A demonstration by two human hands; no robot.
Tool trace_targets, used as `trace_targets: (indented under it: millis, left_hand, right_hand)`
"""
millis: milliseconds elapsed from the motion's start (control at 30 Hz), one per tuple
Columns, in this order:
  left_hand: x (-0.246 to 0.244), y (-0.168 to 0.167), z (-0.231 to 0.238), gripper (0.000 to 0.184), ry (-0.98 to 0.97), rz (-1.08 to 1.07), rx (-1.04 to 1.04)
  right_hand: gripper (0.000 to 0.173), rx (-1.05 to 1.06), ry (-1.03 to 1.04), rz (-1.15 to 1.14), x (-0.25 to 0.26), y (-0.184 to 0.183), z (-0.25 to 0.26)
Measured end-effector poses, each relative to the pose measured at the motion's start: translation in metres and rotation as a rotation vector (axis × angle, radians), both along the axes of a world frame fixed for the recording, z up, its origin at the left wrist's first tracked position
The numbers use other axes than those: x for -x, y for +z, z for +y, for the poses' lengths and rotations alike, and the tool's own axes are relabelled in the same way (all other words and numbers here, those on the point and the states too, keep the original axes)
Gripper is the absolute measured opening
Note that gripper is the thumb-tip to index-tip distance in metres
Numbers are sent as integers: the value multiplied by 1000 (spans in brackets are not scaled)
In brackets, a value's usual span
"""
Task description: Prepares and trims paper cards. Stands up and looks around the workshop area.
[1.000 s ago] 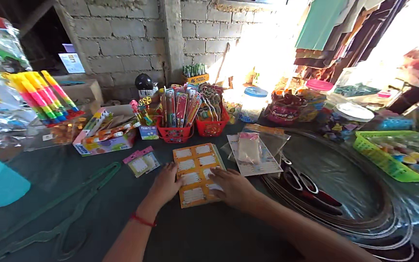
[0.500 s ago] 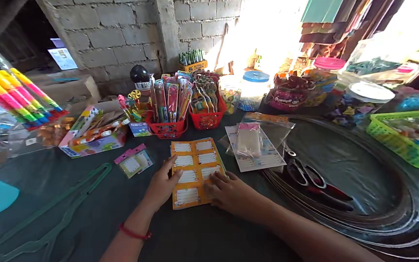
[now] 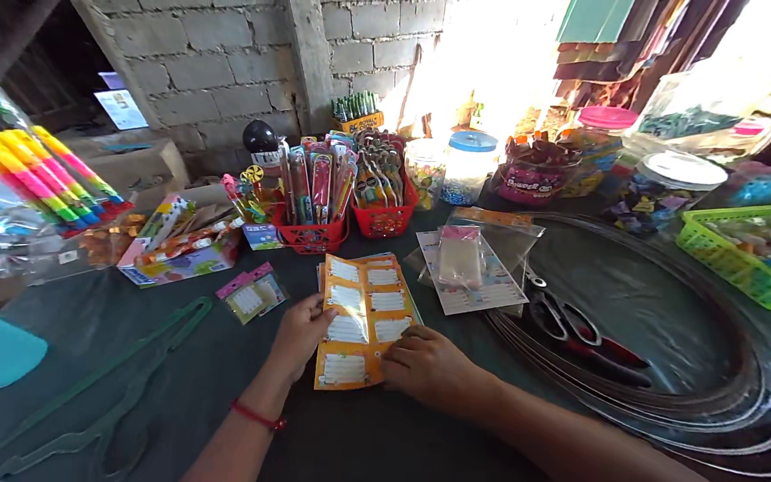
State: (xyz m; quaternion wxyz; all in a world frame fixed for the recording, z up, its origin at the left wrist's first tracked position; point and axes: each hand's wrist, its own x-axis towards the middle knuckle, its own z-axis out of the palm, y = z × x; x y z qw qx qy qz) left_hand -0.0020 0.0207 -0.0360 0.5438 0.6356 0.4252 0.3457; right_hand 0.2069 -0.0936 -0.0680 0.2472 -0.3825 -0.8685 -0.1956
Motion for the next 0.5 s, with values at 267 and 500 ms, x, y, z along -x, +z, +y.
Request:
trace_targets:
  millis: [267, 500]
  left_hand:
    - [8, 10, -5, 22, 12, -420, -100]
    - [2, 12, -13, 14, 63, -466, -72]
  right_hand:
    - [69, 391, -164, 1115, -28, 18, 19]
    - [22, 661, -172, 1309, -30, 25, 22]
